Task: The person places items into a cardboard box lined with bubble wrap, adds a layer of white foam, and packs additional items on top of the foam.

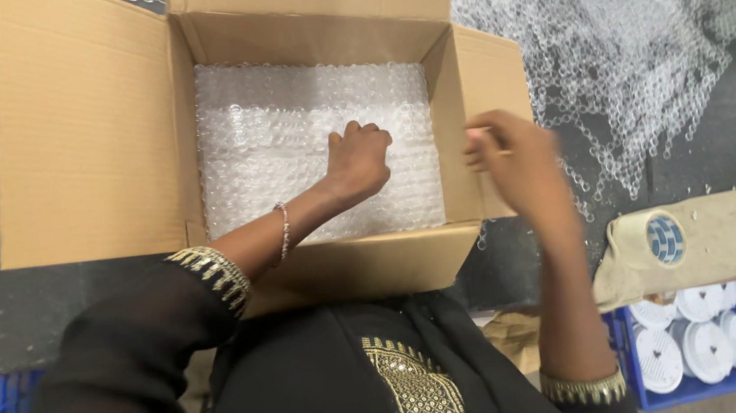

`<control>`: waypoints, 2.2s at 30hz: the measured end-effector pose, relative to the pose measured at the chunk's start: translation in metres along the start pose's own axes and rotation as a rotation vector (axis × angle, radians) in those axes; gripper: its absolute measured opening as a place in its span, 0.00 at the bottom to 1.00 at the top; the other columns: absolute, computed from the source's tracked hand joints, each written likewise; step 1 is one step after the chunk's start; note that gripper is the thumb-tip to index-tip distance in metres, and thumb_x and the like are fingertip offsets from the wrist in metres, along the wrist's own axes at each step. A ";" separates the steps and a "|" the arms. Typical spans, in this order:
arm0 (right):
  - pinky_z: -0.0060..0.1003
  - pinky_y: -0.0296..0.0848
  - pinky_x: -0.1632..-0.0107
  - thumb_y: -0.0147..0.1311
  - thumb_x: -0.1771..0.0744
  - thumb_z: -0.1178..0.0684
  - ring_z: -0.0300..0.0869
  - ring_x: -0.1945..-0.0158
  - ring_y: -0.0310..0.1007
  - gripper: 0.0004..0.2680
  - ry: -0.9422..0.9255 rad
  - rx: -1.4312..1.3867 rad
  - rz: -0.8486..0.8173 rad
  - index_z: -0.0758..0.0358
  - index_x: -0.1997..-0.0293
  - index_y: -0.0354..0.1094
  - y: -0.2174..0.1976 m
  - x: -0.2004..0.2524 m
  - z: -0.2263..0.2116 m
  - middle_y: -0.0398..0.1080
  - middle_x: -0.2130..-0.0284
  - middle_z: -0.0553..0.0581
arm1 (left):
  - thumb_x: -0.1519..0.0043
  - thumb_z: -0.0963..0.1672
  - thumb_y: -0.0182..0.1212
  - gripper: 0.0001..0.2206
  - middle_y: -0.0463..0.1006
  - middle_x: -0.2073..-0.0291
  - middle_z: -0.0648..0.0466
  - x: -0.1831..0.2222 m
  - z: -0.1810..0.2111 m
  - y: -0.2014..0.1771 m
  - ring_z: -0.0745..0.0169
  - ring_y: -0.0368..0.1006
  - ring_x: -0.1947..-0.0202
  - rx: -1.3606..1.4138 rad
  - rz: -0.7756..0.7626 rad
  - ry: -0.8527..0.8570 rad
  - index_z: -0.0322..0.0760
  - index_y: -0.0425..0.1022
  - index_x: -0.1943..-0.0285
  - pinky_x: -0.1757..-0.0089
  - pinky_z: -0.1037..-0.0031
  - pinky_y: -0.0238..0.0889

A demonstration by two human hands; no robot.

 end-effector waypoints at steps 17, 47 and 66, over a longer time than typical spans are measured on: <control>0.41 0.80 0.50 0.49 0.29 0.54 0.48 0.57 0.81 0.11 0.902 -0.488 -0.018 0.73 0.49 0.73 -0.022 0.327 0.383 0.79 0.60 0.63 | 0.48 0.33 0.51 0.25 0.78 0.45 0.42 0.033 0.006 -0.043 0.40 0.70 0.42 0.089 0.028 0.220 0.36 0.79 0.42 0.44 0.48 0.60; 0.47 0.76 0.47 0.51 0.35 0.56 0.56 0.51 0.77 0.12 0.880 0.185 0.150 0.67 0.49 0.74 0.233 0.225 0.482 0.77 0.55 0.67 | 0.19 0.41 0.40 0.13 0.77 0.46 0.41 0.112 -0.164 -0.090 0.56 0.74 0.45 0.260 -0.074 0.020 0.27 0.63 0.30 0.47 0.67 0.67; 0.53 0.74 0.48 0.55 0.40 0.57 0.64 0.50 0.74 0.14 0.566 0.340 0.474 0.67 0.52 0.76 0.173 0.274 0.454 0.76 0.55 0.70 | 0.24 0.37 0.46 0.12 0.79 0.51 0.43 0.132 -0.048 -0.126 0.59 0.76 0.46 0.557 0.069 -0.177 0.26 0.68 0.33 0.49 0.74 0.68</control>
Point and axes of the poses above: each hand's wrist, its own x-axis away from the middle knuckle, its own y-axis out of the palm, z = x × y, the point moved 4 cm from there along -x, towards the middle knuckle
